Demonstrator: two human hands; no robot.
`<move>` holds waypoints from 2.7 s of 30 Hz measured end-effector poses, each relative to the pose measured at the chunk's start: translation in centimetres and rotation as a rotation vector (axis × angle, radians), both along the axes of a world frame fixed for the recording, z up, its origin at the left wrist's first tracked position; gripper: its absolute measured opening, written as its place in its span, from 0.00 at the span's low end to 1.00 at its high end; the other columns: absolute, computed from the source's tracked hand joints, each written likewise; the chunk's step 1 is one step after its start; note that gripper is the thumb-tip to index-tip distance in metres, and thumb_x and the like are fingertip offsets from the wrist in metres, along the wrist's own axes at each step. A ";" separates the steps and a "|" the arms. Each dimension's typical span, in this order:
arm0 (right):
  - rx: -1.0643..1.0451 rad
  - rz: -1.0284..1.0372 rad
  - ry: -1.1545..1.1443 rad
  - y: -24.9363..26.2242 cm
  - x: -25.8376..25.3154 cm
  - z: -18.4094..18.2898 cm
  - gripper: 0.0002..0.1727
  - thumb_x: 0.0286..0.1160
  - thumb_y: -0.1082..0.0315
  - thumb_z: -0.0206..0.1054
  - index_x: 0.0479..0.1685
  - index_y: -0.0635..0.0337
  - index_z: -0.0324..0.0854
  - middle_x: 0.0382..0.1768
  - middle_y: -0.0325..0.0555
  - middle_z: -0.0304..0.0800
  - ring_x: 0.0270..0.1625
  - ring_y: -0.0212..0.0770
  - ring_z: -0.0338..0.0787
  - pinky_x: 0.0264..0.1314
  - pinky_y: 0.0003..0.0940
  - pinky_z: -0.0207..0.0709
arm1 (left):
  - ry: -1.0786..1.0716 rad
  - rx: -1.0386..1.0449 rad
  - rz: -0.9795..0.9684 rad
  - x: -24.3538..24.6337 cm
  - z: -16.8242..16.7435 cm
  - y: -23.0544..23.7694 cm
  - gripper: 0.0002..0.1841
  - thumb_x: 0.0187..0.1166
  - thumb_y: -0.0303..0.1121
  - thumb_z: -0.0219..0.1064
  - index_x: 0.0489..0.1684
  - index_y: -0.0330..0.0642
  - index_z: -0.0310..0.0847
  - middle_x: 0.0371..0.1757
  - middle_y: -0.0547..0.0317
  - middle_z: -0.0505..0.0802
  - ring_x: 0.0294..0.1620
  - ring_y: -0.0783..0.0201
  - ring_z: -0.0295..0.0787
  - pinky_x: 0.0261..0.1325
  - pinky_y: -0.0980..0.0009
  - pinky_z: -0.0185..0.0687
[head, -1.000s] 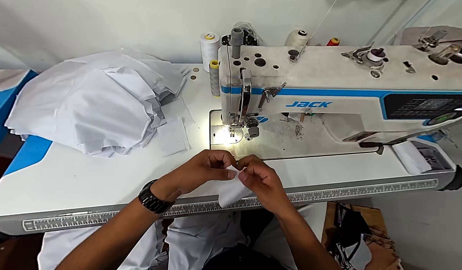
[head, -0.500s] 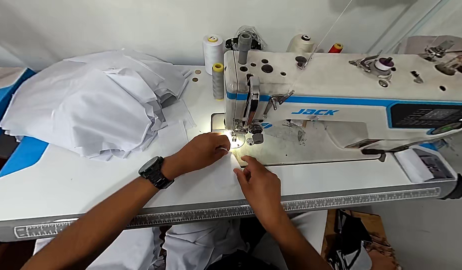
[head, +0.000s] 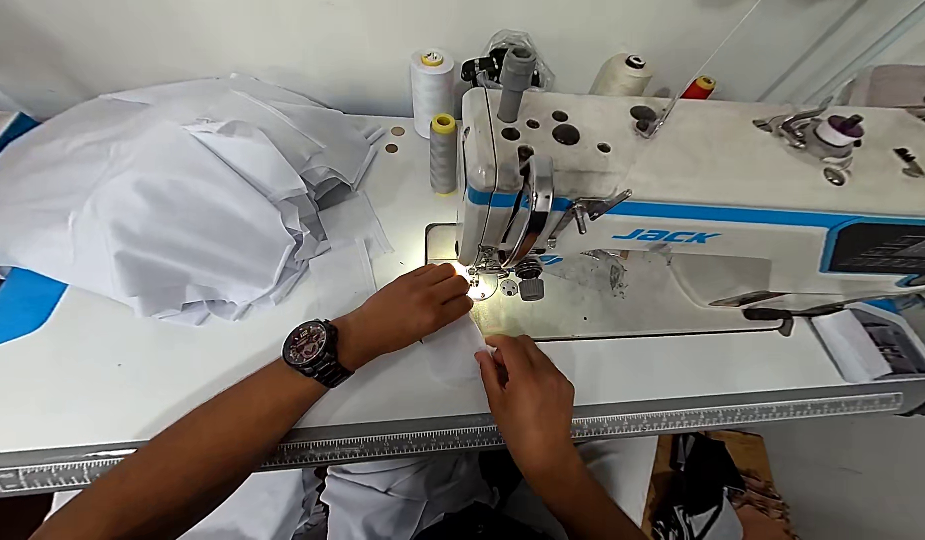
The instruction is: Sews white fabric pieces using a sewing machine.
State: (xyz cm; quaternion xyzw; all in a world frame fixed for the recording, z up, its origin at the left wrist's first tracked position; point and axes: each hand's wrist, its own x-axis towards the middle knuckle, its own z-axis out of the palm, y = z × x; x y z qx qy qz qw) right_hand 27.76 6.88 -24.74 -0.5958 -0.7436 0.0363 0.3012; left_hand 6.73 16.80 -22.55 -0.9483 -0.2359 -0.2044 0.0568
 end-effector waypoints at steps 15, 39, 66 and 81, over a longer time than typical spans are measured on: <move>0.099 0.054 0.058 -0.6 0.6 -0.8 0.07 0.74 0.60 0.70 0.33 0.46 0.93 0.33 0.33 0.90 0.34 0.34 0.89 0.27 0.30 0.81 | -0.019 0.026 -0.018 0.2 -0.6 0.2 0.12 0.84 0.21 0.56 0.49 0.35 0.89 0.42 0.48 0.91 0.45 0.51 0.87 0.46 0.62 0.84; 0.022 0.375 -0.105 -2.0 2.8 -1.0 0.28 0.84 0.39 0.57 0.66 0.47 0.88 0.69 0.37 0.86 0.69 0.45 0.82 0.67 0.43 0.78 | 0.170 -0.067 0.219 1.1 0.8 -4.2 0.19 0.85 0.24 0.53 0.69 0.31 0.82 0.63 0.41 0.91 0.64 0.48 0.90 0.68 0.59 0.84; -0.004 0.311 -0.281 -1.1 0.8 -0.5 0.36 0.86 0.34 0.47 0.74 0.50 0.83 0.78 0.36 0.82 0.73 0.46 0.81 0.70 0.48 0.71 | 0.001 -0.141 0.238 0.2 -0.8 -2.2 0.22 0.81 0.25 0.53 0.69 0.40 0.85 0.70 0.47 0.89 0.77 0.50 0.81 0.83 0.59 0.70; -0.013 0.287 -0.329 3.4 -0.4 0.5 0.35 0.86 0.36 0.47 0.70 0.53 0.85 0.76 0.40 0.82 0.69 0.48 0.82 0.67 0.47 0.74 | -0.005 -0.107 0.247 0.1 -0.4 -1.9 0.20 0.80 0.26 0.54 0.64 0.40 0.89 0.67 0.53 0.91 0.76 0.54 0.82 0.82 0.56 0.70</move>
